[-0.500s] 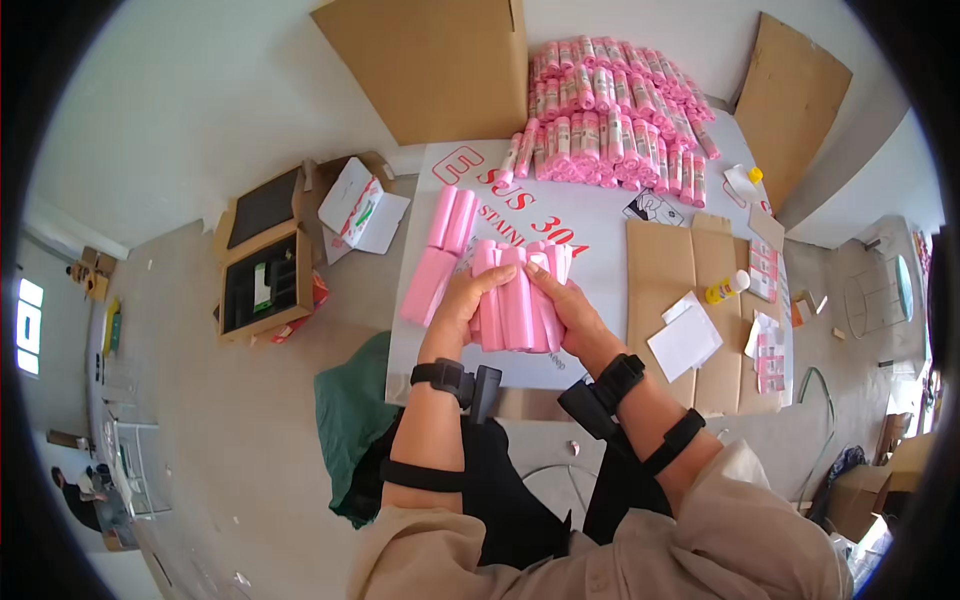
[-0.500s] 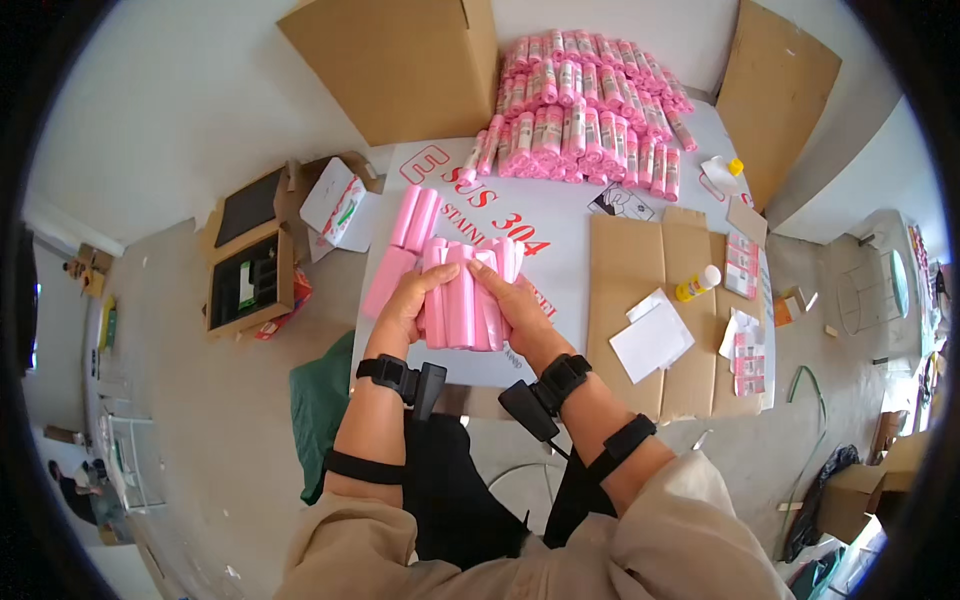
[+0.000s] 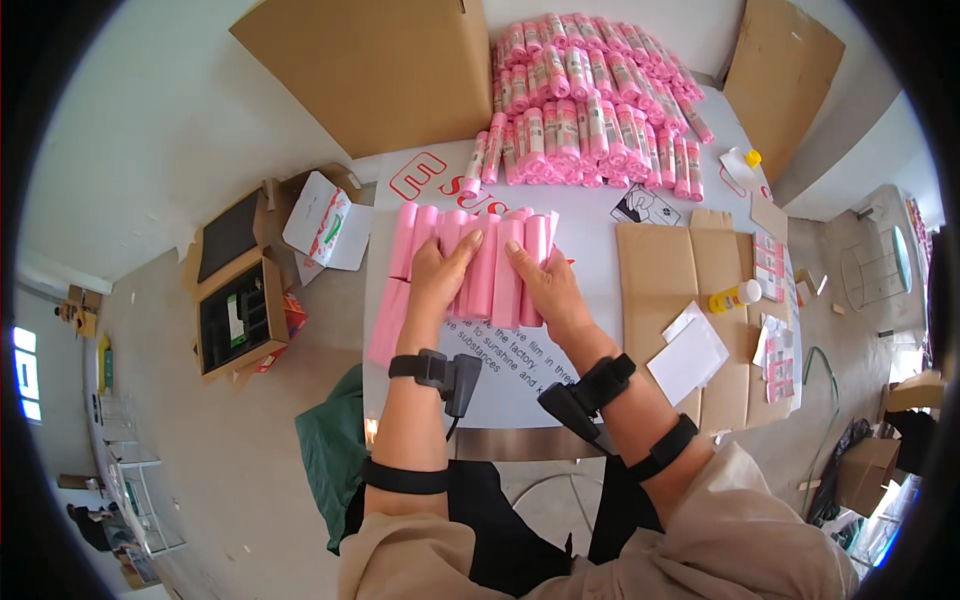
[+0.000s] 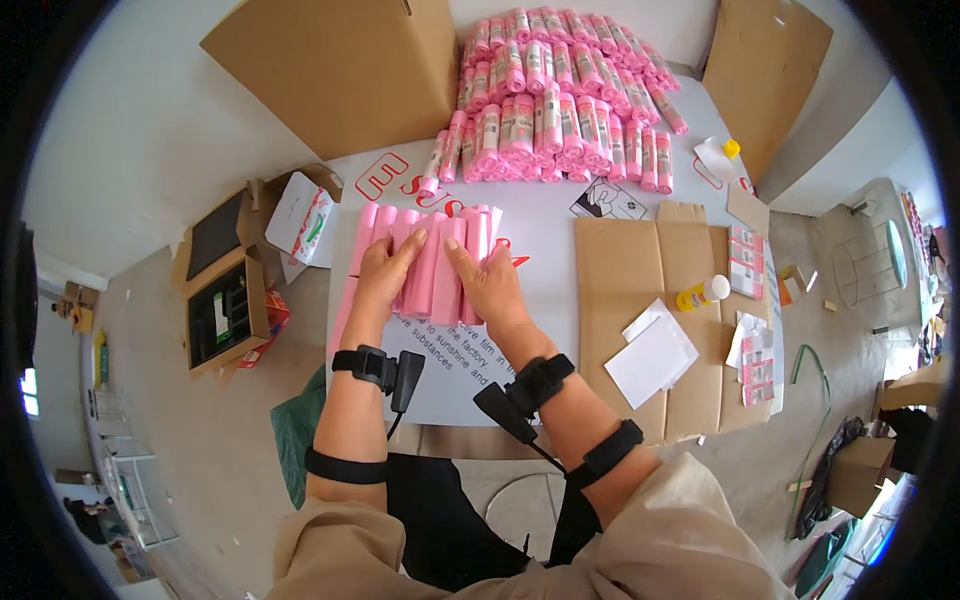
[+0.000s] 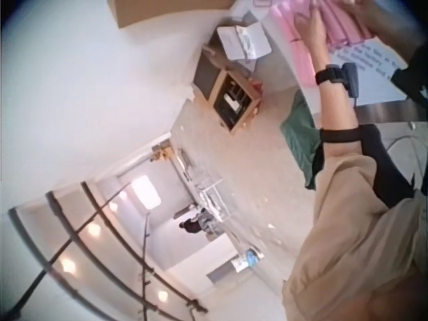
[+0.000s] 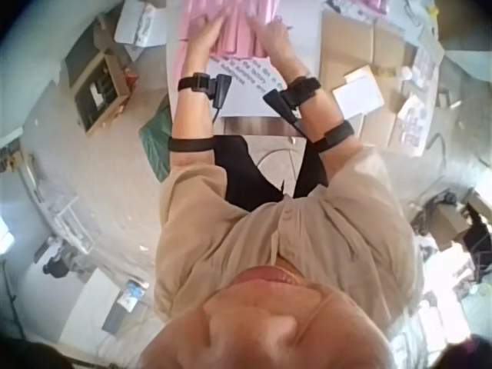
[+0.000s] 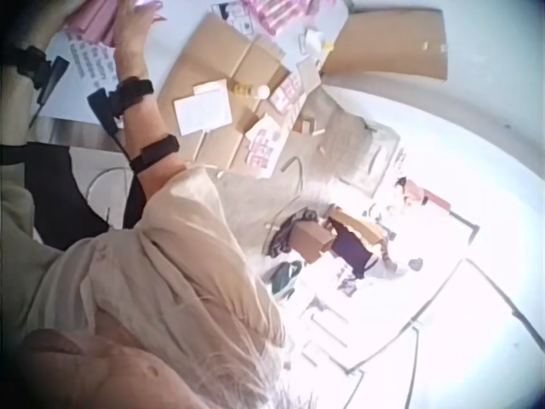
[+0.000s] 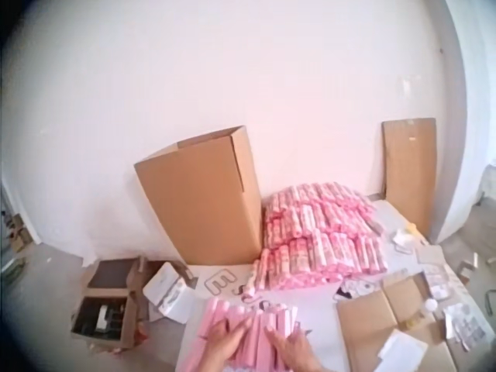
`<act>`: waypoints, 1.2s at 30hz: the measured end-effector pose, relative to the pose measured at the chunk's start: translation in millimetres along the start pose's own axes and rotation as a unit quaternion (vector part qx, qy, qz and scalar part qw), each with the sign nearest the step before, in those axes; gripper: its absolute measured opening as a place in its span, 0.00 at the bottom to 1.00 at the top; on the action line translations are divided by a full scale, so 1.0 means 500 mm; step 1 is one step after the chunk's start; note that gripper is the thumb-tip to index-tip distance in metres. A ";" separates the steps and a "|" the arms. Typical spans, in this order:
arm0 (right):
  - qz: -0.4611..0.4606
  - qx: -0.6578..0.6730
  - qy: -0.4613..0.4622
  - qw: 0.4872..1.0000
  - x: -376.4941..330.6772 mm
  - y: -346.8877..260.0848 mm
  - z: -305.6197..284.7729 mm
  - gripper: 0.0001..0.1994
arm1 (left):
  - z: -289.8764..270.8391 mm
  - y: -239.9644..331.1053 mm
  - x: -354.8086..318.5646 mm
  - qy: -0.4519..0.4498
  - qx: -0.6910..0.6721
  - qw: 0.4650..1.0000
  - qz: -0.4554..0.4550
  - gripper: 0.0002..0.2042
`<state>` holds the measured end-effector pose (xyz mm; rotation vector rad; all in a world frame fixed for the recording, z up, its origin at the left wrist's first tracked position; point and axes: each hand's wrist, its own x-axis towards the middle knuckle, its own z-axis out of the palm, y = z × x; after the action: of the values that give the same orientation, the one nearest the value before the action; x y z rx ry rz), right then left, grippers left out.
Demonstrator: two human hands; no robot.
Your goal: Applying adhesive labels to small pink plastic cylinders.
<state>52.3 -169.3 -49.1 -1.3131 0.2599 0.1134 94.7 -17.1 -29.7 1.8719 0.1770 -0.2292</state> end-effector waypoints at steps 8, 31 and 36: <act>-0.149 -0.134 0.194 0.960 0.003 0.035 -0.013 0.42 | 0.034 -0.031 -0.020 0.142 0.137 0.978 0.064 0.33; -0.240 -0.420 -0.107 0.869 -0.073 -0.011 -0.130 0.61 | 0.004 -0.019 -0.150 -0.027 0.293 0.925 0.241 0.54; -0.216 -0.500 -0.049 0.837 -0.087 0.021 -0.099 0.63 | 0.033 -0.042 -0.141 0.037 0.326 0.918 0.221 0.55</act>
<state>1.6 -211.5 -59.5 -2.3734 -0.2458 -0.0900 20.2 -26.9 -36.5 2.5234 -0.3151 0.1179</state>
